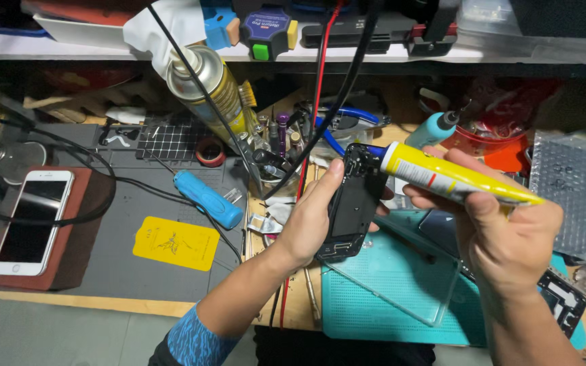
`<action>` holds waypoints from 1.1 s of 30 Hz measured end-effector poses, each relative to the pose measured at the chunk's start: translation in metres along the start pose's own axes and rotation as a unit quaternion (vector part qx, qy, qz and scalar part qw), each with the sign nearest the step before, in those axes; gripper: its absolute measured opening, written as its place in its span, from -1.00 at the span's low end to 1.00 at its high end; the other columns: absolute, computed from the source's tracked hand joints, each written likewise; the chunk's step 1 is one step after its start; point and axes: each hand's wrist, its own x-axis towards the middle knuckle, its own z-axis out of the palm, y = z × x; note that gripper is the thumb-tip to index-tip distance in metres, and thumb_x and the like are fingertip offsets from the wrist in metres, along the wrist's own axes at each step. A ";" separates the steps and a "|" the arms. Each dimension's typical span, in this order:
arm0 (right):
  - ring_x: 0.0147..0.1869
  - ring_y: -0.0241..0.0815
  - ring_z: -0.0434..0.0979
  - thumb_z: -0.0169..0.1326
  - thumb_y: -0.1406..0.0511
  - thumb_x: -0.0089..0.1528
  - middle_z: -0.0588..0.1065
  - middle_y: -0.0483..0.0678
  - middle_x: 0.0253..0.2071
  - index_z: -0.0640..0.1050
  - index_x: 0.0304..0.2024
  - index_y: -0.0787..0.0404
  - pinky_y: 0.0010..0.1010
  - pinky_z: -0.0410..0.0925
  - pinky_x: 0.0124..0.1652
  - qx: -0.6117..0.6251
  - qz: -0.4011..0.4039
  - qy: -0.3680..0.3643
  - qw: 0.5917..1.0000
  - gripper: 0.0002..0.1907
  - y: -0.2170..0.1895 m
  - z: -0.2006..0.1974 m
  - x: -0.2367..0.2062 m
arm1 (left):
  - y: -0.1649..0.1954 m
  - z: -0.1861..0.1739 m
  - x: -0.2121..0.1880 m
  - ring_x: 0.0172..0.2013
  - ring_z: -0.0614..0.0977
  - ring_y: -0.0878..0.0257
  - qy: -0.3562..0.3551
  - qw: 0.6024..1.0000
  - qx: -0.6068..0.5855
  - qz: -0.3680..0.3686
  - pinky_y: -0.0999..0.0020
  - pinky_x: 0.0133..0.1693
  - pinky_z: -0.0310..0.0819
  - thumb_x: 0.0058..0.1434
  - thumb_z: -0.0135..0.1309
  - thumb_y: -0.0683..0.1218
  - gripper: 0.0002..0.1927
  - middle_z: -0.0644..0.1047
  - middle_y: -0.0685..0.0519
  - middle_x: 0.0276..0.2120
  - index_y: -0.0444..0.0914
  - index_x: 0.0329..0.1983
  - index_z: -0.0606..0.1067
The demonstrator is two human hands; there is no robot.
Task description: The person applies adhesive from a tube along the inner frame of a disassembled smartphone. They then align and press the back cover onto the phone and secure it with rubber bands while the adhesive sets.
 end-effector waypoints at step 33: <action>0.13 0.38 0.60 0.05 0.31 0.52 0.47 0.51 0.08 0.44 0.07 0.72 0.02 0.53 -0.03 -0.058 -0.055 -0.012 0.997 -0.58 -0.004 0.002 -0.003 | 0.001 0.007 -0.005 -0.13 0.66 0.10 -0.038 0.998 -0.036 -0.019 0.26 -0.15 0.66 0.57 -0.49 0.21 -0.31 0.57 -0.22 -0.03 -0.45 0.28 0.38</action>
